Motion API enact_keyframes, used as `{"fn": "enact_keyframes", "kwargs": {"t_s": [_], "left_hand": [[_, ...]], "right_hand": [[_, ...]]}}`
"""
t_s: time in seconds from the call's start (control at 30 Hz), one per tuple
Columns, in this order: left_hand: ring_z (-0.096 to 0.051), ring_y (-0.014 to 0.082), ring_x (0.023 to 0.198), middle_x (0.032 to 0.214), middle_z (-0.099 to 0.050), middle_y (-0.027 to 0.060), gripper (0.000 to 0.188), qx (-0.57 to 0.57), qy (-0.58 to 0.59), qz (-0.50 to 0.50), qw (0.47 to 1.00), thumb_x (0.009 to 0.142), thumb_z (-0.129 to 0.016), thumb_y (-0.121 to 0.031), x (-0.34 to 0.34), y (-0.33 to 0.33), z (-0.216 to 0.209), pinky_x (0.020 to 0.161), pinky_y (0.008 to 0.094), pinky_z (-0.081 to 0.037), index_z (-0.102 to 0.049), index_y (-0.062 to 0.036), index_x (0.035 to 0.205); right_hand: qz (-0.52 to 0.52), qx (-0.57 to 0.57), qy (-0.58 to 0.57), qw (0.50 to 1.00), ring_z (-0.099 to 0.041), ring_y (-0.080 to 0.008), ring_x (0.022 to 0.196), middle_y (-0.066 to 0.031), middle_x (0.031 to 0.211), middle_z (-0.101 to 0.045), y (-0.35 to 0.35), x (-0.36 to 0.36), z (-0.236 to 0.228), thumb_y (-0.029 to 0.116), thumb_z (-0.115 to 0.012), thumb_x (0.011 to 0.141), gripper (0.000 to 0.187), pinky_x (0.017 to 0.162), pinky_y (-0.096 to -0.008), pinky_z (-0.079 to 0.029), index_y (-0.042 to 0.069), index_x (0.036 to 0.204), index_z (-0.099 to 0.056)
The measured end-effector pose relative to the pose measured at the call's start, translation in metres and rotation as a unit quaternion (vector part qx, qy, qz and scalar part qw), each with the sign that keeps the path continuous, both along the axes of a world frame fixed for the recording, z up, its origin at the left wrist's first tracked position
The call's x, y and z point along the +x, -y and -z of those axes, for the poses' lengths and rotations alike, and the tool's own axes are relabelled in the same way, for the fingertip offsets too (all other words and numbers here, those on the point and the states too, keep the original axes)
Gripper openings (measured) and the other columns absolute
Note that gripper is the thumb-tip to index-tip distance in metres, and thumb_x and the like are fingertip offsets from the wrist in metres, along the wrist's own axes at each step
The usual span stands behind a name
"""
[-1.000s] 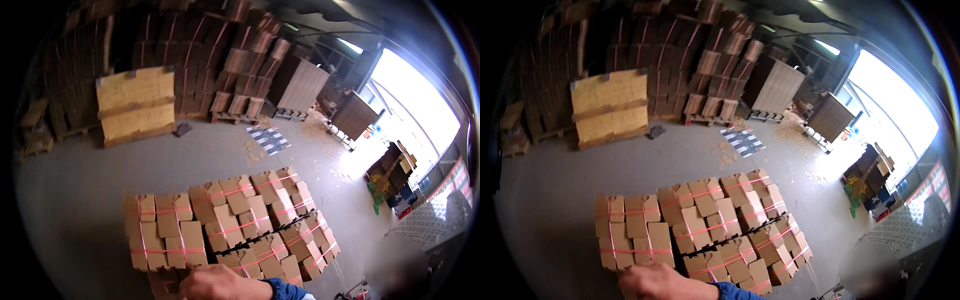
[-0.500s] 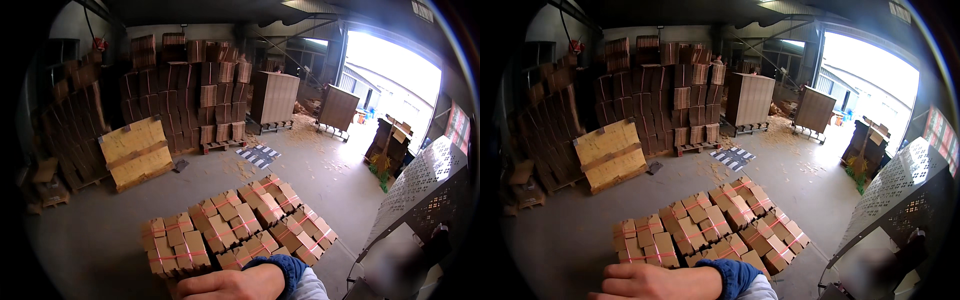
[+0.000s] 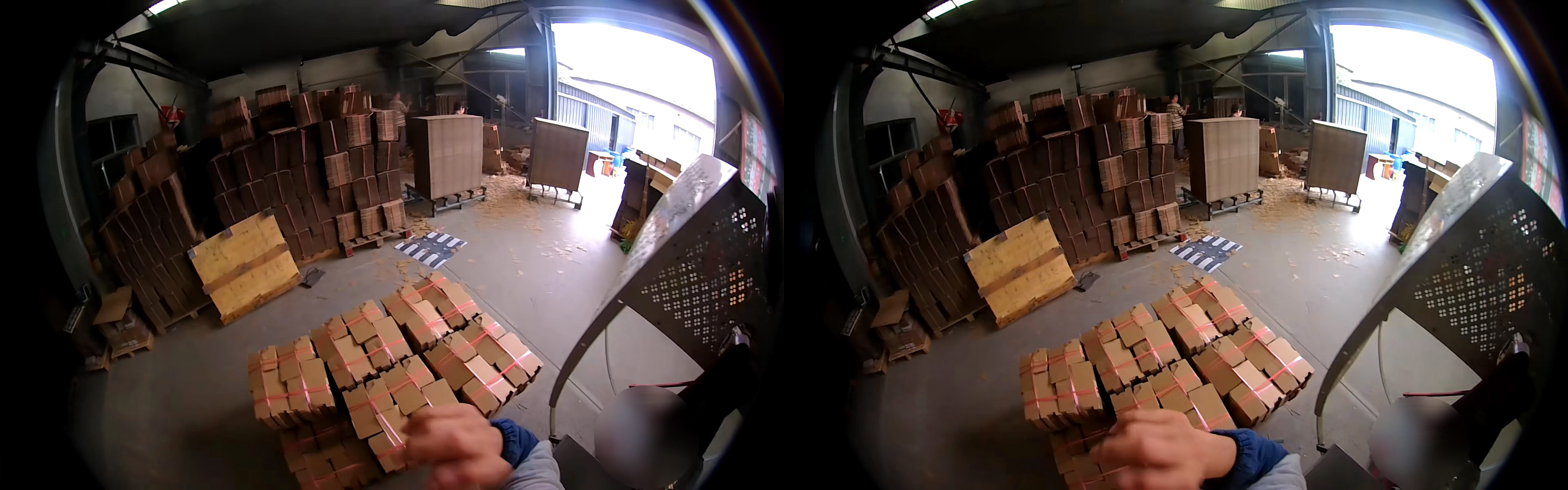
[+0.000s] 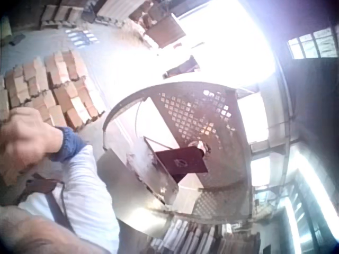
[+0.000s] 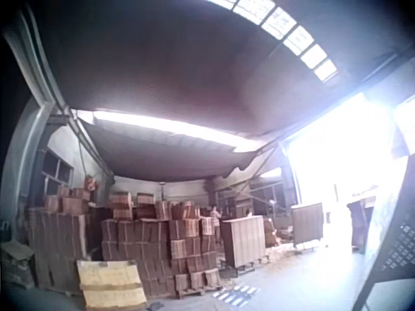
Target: The person picks up stacks of flat corrugated cardboard pieces, places them into a strapping machine, and secures them with pink plastic straps. The person then removes the bundled stacks and stacks them on the floor. Another person assists by handing over additional stacks of cardboard.
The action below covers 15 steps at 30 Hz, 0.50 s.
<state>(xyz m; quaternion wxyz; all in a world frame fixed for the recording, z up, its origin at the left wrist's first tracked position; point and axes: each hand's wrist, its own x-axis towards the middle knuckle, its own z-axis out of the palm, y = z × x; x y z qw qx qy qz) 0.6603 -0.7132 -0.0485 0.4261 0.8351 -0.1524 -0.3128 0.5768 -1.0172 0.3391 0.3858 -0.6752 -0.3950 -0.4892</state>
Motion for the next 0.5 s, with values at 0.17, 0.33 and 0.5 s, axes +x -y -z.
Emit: {"fn": "enact_keyframes", "kwargs": {"t_s": [0.17, 0.33, 0.5], "left_hand": [[-0.057, 0.0320, 0.114, 0.118, -0.062, 0.0190, 0.048, -0.019, -0.052, 0.034, 0.998, 0.092, -0.062, -0.028, -0.075, 0.013, 0.030, 0.095, 0.0430, -0.047, -0.050, -0.0019, 0.130], [-0.057, 0.0324, 0.115, 0.118, -0.062, 0.0192, 0.048, -0.041, -0.107, 0.009, 0.993, 0.092, -0.063, -0.028, -0.136, -0.051, 0.106, 0.096, 0.0431, -0.047, -0.050, -0.0021, 0.130], [-0.065, 0.0291, 0.089, 0.100, -0.067, 0.0157, 0.052, -0.049, 0.014, 0.093, 0.994, 0.086, -0.066, -0.044, -0.172, -0.053, 0.144, 0.075, 0.0413, -0.051, -0.056, -0.0029, 0.117]], "right_hand": [[0.197, -0.079, -0.509, 0.834, -0.064, -0.0373, 0.079, -0.0193, 0.094, -0.063, 0.015, -0.062, 0.213, 0.024, -0.060, 0.091, 0.036, 0.064, -0.0440, -0.051, 0.005, 0.120, -0.049], [0.258, -0.221, -0.681, 0.649, -0.064, -0.0393, 0.089, -0.0220, 0.099, -0.067, -0.025, -0.207, 0.439, 0.033, -0.065, 0.084, 0.041, 0.077, -0.0495, -0.051, 0.011, 0.118, -0.061], [0.182, -0.264, -0.694, 0.644, -0.064, -0.0403, 0.092, -0.0214, 0.096, -0.068, -0.052, -0.280, 0.500, 0.035, -0.065, 0.087, 0.048, 0.079, -0.0494, -0.051, 0.011, 0.127, -0.055]]}}
